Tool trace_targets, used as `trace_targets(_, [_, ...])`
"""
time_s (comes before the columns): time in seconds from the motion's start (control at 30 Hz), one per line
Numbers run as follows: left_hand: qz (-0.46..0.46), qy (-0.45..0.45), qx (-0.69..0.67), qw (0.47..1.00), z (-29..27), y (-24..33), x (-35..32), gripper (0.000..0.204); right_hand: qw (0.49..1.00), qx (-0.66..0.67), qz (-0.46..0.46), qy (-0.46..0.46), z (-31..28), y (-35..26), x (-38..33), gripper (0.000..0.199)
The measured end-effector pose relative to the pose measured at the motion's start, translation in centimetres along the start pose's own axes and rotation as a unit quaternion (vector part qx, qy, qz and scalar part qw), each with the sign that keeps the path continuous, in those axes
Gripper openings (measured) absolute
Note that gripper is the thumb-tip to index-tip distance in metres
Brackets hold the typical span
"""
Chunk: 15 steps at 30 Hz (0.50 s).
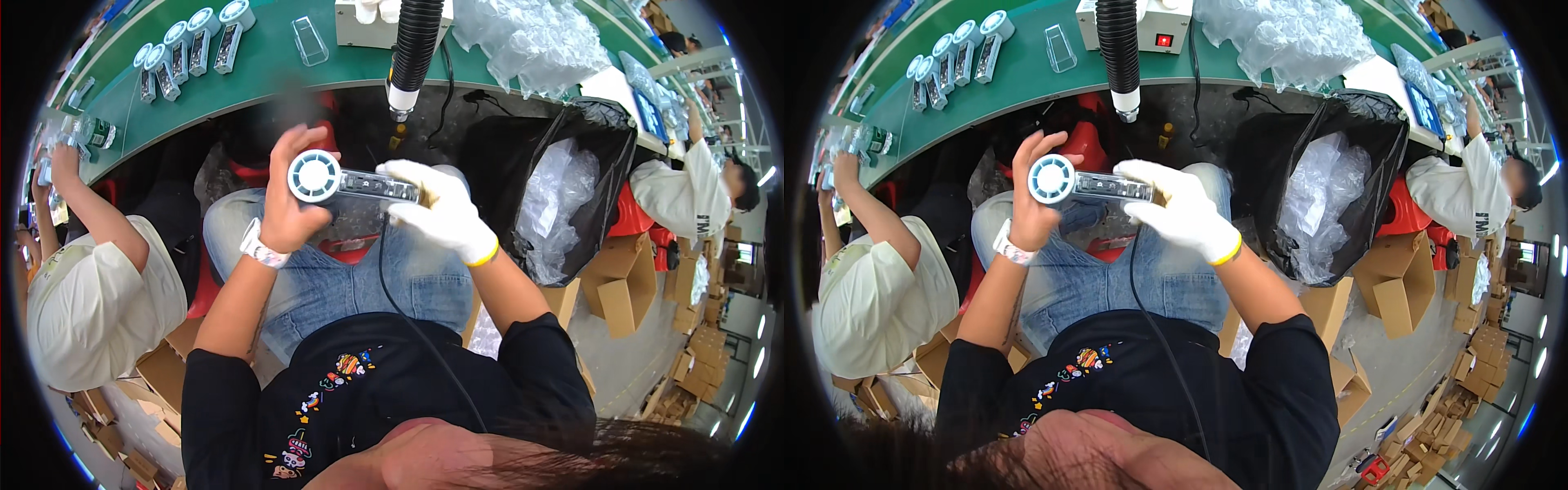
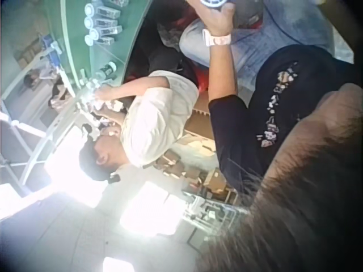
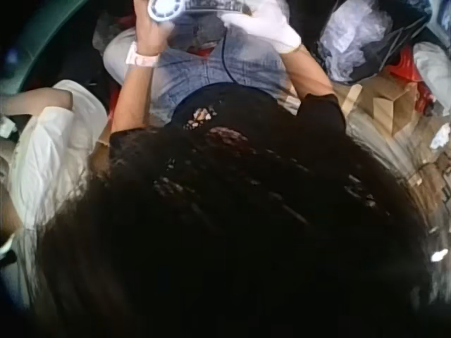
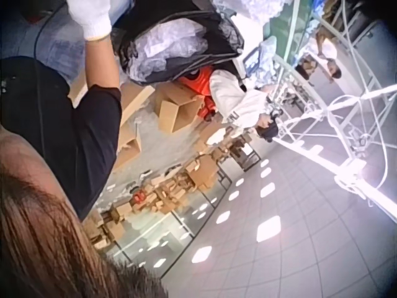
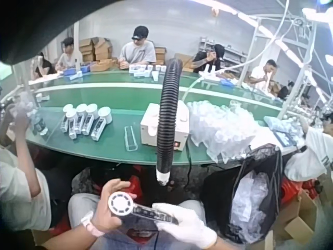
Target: Cleaning and inspecting plastic components at a manual assembly station.
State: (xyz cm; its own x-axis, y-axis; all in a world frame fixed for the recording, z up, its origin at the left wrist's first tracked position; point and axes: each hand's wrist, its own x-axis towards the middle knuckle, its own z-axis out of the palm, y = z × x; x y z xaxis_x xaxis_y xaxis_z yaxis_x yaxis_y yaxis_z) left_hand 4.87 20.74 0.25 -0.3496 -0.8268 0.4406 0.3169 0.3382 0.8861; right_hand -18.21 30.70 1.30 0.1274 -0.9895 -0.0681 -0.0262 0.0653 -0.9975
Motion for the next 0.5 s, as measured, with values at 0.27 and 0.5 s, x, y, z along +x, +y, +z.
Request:
trace_targets(0.27, [-0.148, -0.207, 0.203, 0.946, -2.6, 2.8, -1.0, 0.09, 0.98, -0.158, -0.11, 0.059, 2.4, 0.8, -1.6, 0.062])
trace_targets(0.5, [-0.365, -0.163, 0.087, 0.913, 0.6, 5.6, -6.6, 0.055, 0.884, -0.438, 0.013, -0.16, 5.3, -0.4, -3.0, 0.038])
